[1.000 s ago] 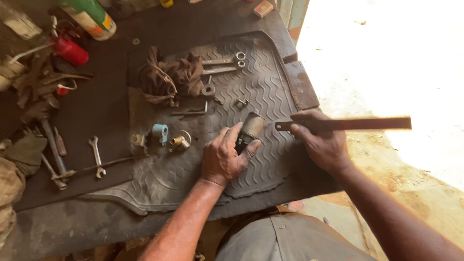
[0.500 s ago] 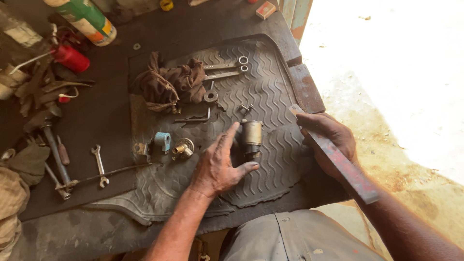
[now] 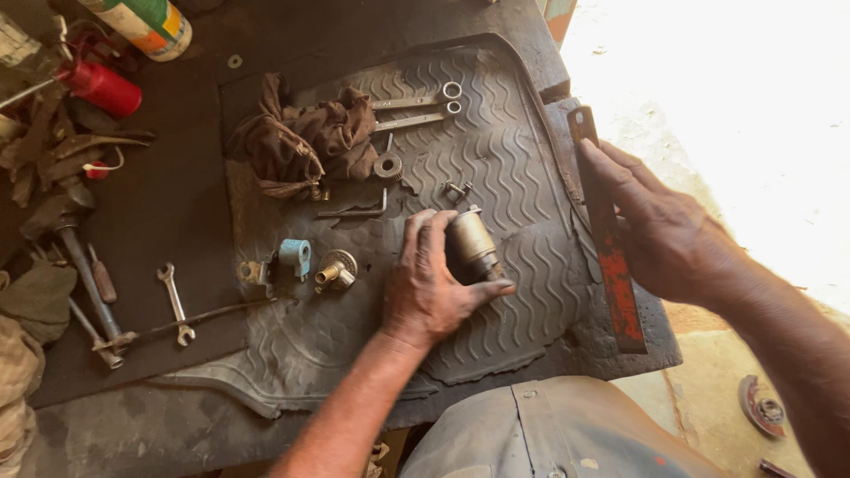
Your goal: The person disassembles a cylindrical mechanical component on a workbench, removes a bolt, and uses a flat metal bar to scrape the interior surface. They then wipe the part with a cloth and use a wrench to tighten a nut on a smaller attached piece.
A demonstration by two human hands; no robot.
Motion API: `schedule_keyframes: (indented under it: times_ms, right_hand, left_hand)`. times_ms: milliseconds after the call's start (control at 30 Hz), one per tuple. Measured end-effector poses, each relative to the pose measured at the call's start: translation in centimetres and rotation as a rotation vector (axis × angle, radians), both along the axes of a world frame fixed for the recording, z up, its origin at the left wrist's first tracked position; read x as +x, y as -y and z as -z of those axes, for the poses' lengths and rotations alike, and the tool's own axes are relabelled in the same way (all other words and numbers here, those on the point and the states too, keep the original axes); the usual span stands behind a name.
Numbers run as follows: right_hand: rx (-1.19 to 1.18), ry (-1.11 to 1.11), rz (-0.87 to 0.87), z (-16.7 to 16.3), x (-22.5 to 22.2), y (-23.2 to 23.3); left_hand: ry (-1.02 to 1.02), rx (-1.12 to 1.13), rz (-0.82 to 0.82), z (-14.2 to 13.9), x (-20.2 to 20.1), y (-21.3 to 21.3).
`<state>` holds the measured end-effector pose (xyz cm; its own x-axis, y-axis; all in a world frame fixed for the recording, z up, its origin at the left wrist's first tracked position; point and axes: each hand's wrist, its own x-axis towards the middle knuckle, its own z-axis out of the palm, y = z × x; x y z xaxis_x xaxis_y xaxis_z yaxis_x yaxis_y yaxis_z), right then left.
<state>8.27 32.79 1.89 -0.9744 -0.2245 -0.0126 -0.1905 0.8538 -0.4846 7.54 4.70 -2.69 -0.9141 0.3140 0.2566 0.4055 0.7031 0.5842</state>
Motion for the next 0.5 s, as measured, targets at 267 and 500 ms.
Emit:
schedule_keyframes:
  times_ms: [267,500]
  right_hand:
    - [-0.840,0.262,0.037,-1.5,-2.0,-1.7]
    - [-0.547,0.349,0.277,-1.1,-2.0,2.3]
  left_hand:
    - [0.020,0.024,-0.028,0.5,-0.1,-1.5]
    - [0.089,0.237,0.065,0.3,-0.8,-0.6]
